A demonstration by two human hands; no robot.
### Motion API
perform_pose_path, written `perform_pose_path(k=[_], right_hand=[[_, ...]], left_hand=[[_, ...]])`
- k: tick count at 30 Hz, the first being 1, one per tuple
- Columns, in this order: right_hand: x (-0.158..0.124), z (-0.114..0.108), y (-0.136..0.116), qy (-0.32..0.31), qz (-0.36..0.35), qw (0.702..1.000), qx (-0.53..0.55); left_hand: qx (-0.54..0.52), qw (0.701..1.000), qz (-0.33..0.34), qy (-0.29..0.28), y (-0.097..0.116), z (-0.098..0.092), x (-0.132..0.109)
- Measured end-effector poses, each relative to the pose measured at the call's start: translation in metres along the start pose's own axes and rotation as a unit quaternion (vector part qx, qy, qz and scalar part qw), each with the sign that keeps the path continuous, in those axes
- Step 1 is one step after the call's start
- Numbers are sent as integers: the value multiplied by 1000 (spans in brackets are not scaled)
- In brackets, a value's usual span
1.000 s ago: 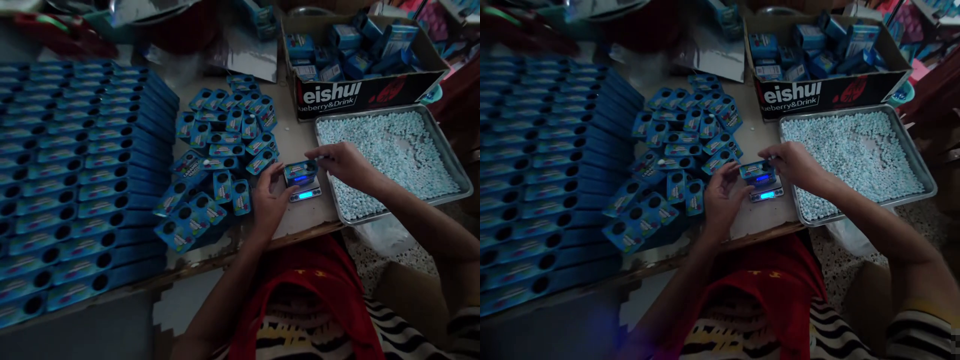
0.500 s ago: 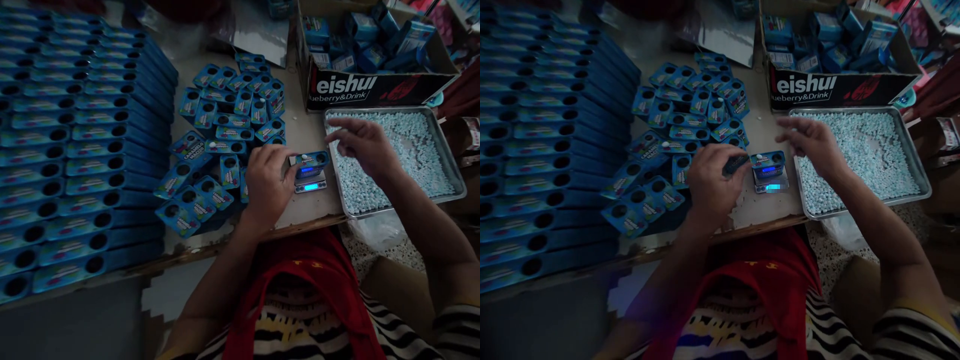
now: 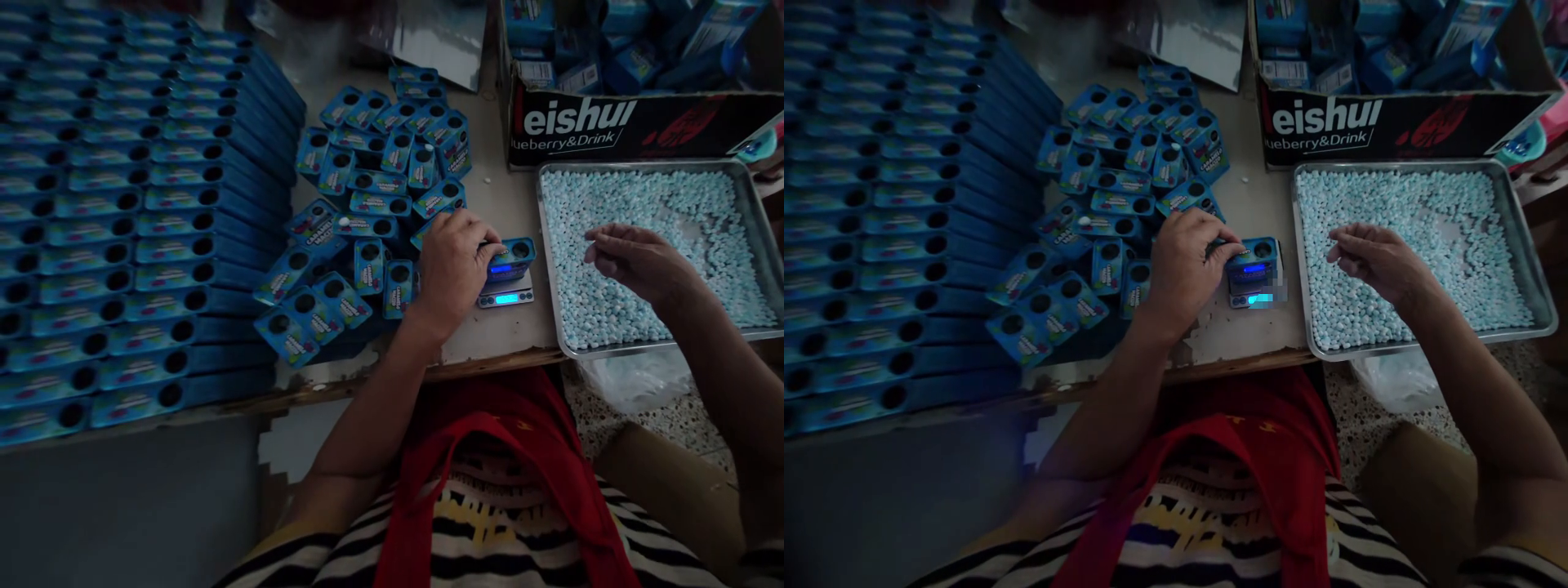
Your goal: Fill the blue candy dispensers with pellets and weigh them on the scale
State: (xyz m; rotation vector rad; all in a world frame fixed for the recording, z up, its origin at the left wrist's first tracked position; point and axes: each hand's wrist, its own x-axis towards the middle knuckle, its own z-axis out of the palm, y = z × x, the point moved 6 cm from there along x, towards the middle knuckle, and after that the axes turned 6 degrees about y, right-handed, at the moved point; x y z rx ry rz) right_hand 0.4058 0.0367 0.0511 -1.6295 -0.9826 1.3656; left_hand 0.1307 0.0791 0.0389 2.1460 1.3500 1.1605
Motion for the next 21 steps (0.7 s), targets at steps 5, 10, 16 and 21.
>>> perform_pose_path(k=[5,10,16,21], right_hand=[[2,-6,17,-25,8,999,-34],[-1,2,9,-24,-13,999,-26],[17,-22,-1,51,-82,981,-169],[24,-40,-2,89,-239,813,-523]], left_hand=[[-22,999,22,-15,24,9,4],[-36,999,6,-18,23,-3,0],[-6,1000,11,-11,13,-14,2],[84,979,83,-164,53,20,-7]])
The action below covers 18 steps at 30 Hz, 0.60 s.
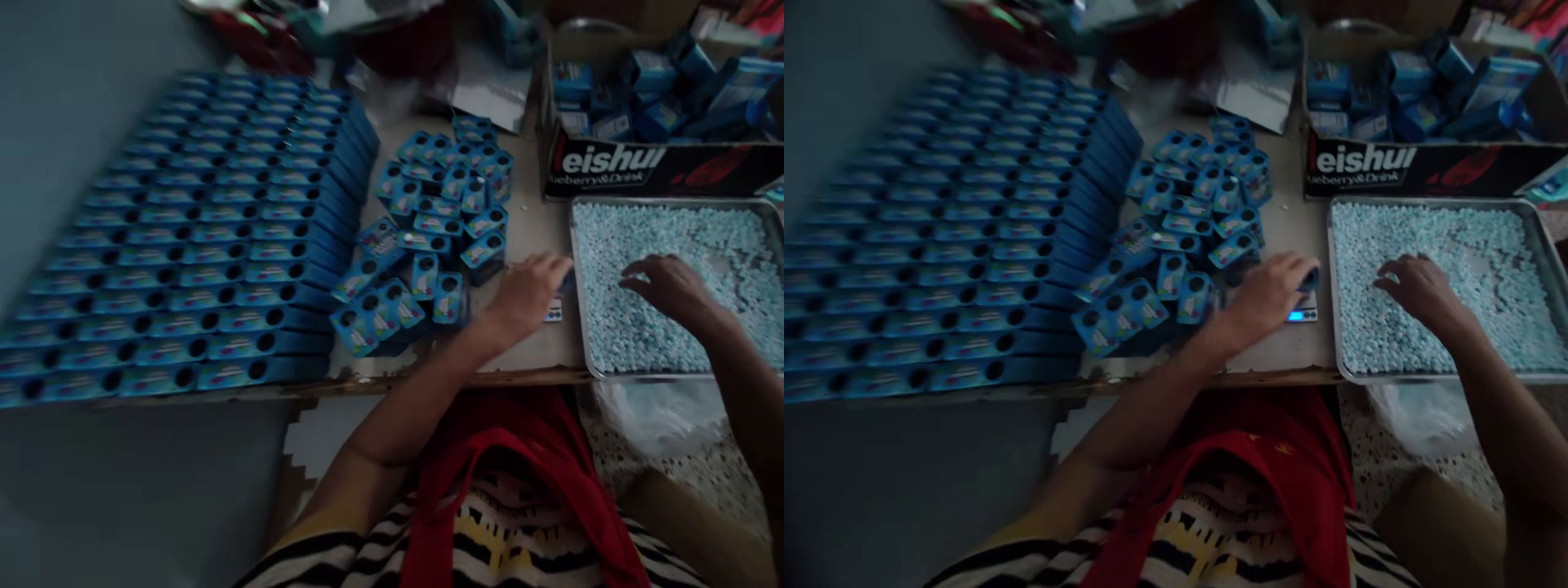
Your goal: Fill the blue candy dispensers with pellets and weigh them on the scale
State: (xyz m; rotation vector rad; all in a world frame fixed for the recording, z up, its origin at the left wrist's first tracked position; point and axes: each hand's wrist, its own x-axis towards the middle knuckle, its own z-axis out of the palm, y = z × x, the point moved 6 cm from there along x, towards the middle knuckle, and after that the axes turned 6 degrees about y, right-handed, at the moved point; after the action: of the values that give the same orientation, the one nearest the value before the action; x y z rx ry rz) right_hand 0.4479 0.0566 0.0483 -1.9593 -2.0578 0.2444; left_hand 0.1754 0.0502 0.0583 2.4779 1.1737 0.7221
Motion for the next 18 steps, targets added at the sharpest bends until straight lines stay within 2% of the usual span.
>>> perform_pose_path(k=[2,4,6,8,11,13,15,18], right_hand=[[3,-3,-10,53,-68,995,-53],[11,-3,-26,93,-93,991,-32],[26,7,-48,81,-96,991,35],[44,22,-75,58,-107,986,112],[68,41,-117,46,-157,971,175],[79,51,-136,40,-191,965,173],[85,56,-143,32,-212,963,162],[84,57,-136,35,-205,966,153]], left_hand=[[19,999,23,-20,14,-8,-3],[30,999,29,22,15,-37,-3],[46,995,23,87,1,-85,1],[76,987,10,142,-28,-142,15],[155,967,-38,199,-99,-222,58],[206,954,-82,202,-161,-255,96],[215,956,-117,165,-228,-264,133],[174,969,-148,90,-321,-247,171]])
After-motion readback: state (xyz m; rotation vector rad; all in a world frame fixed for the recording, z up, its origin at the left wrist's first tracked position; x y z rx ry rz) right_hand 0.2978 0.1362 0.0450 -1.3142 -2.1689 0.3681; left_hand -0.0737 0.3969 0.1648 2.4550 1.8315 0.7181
